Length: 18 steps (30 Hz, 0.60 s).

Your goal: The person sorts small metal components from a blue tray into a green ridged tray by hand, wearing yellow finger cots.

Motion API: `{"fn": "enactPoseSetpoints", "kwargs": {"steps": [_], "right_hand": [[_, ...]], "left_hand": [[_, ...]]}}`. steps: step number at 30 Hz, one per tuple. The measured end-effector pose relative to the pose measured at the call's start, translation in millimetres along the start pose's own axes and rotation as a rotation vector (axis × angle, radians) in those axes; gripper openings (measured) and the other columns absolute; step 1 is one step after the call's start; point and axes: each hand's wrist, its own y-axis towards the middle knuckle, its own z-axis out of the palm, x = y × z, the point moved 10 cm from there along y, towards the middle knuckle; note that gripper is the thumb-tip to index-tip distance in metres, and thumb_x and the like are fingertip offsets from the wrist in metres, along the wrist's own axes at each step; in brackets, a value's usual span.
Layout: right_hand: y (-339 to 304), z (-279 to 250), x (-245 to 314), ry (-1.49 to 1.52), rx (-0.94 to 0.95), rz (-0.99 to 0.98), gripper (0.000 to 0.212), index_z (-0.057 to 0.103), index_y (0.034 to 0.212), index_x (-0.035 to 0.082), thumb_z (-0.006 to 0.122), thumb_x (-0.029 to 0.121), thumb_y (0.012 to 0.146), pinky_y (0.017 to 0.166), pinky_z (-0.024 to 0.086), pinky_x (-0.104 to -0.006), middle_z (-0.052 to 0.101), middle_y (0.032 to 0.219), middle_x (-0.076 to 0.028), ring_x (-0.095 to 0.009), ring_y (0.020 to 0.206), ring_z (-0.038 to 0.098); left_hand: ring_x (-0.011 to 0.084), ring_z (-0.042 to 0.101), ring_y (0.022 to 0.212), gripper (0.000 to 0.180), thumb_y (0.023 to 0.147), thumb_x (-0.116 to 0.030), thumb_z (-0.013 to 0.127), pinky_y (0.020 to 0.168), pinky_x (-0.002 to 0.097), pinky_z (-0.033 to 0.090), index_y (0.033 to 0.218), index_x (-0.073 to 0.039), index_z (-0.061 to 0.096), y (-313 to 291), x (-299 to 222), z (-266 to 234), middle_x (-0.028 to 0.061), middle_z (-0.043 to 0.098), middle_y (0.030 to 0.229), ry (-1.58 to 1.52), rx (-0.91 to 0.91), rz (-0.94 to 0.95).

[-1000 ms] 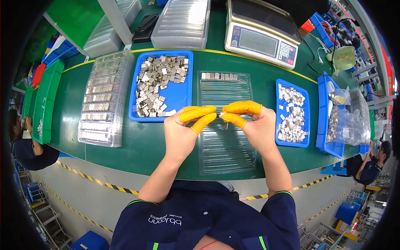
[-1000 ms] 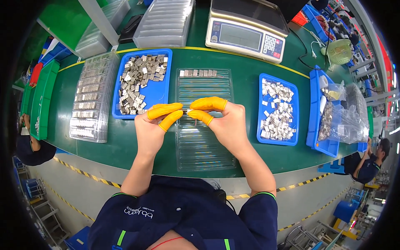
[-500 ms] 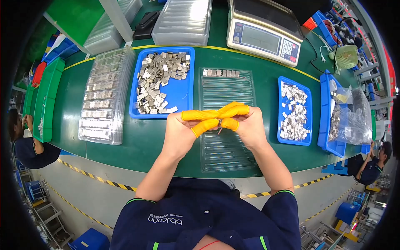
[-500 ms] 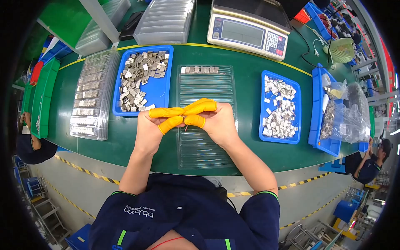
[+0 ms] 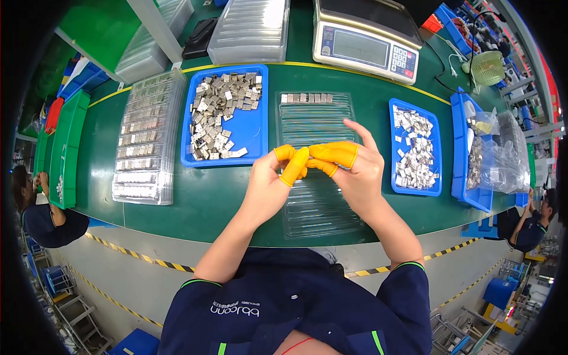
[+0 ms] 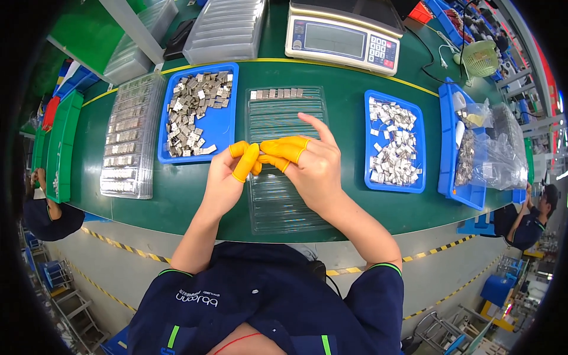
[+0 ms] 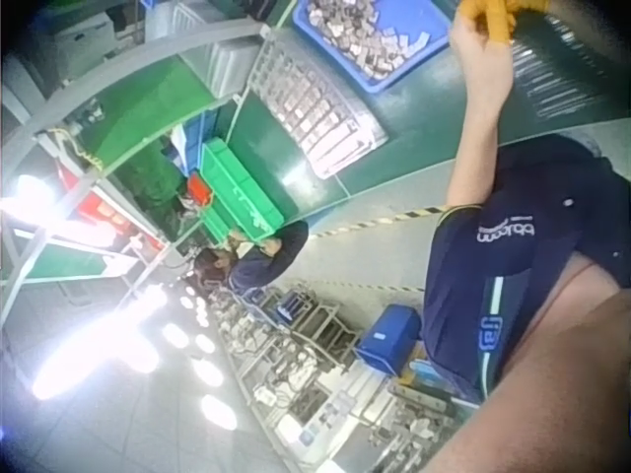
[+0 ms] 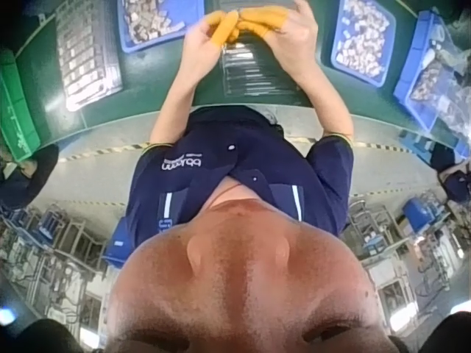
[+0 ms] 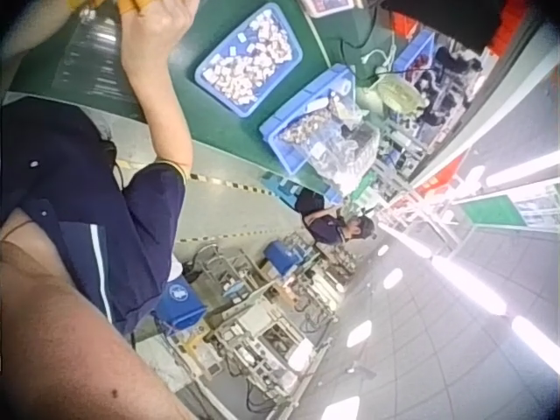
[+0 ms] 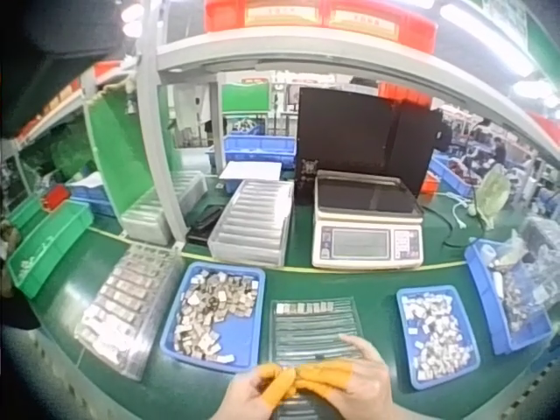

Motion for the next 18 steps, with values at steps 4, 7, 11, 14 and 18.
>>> {"fn": "enactPoseSetpoints", "kwargs": {"steps": [4,7,11,14,18], "right_hand": [[-6,8,-10,0.08,0.124,0.025,0.017,0.069,0.082,0.007,0.072,0.008,0.065,0.092,0.043,-0.0418,0.067,0.078,-0.005,-0.019,0.072,0.064],[-5,9,-18,0.174,0.14,0.215,0.022,0.068,0.087,0.008,0.072,0.008,0.065,0.093,0.042,-0.0419,0.067,0.079,-0.005,-0.019,0.075,0.063],[-1,6,-17,0.165,0.147,0.216,0.026,0.065,0.092,0.007,0.071,0.006,0.067,0.096,0.04,-0.0437,0.066,0.082,-0.005,-0.021,0.078,0.062],[-2,13,-3,0.142,0.254,-0.002,0.023,0.064,0.088,0.006,0.07,0.002,0.066,0.098,0.039,-0.0454,0.065,0.082,-0.006,-0.021,0.078,0.061],[2,4,14,0.078,0.173,-0.126,0.02,0.064,0.083,0.006,0.068,-0.001,0.065,0.099,0.038,-0.0467,0.062,0.081,-0.005,-0.021,0.075,0.061]], "left_hand": [[0.0079,0.051,0.079,0.016,0.093,-0.016,0.049,0.071,0.0216,0.041,0.096,-0.001,0.052,1,4,7,0.0021,0.054,0.088,0.079,0.124,0.003],[0.007,0.049,0.08,0.014,0.092,-0.015,0.051,0.073,0.0212,0.04,0.098,-0.002,0.051,0,-1,6,0.0011,0.054,0.089,-0.054,0.084,0.028],[0.0064,0.048,0.081,0.015,0.092,-0.015,0.051,0.074,0.0209,0.039,0.099,-0.003,0.05,0,-1,5,0.0004,0.053,0.089,0.04,0.102,0.025],[0.0068,0.048,0.081,0.015,0.092,-0.016,0.051,0.074,0.0213,0.039,0.099,-0.003,0.051,-2,-4,8,0.0003,0.052,0.088,-0.015,0.163,0.015],[0.0082,0.044,0.075,0.016,0.093,-0.019,0.049,0.07,0.0222,0.038,0.093,-0.004,0.053,-5,-1,11,-0.0012,0.05,0.083,-0.225,0.262,-0.075]]}}
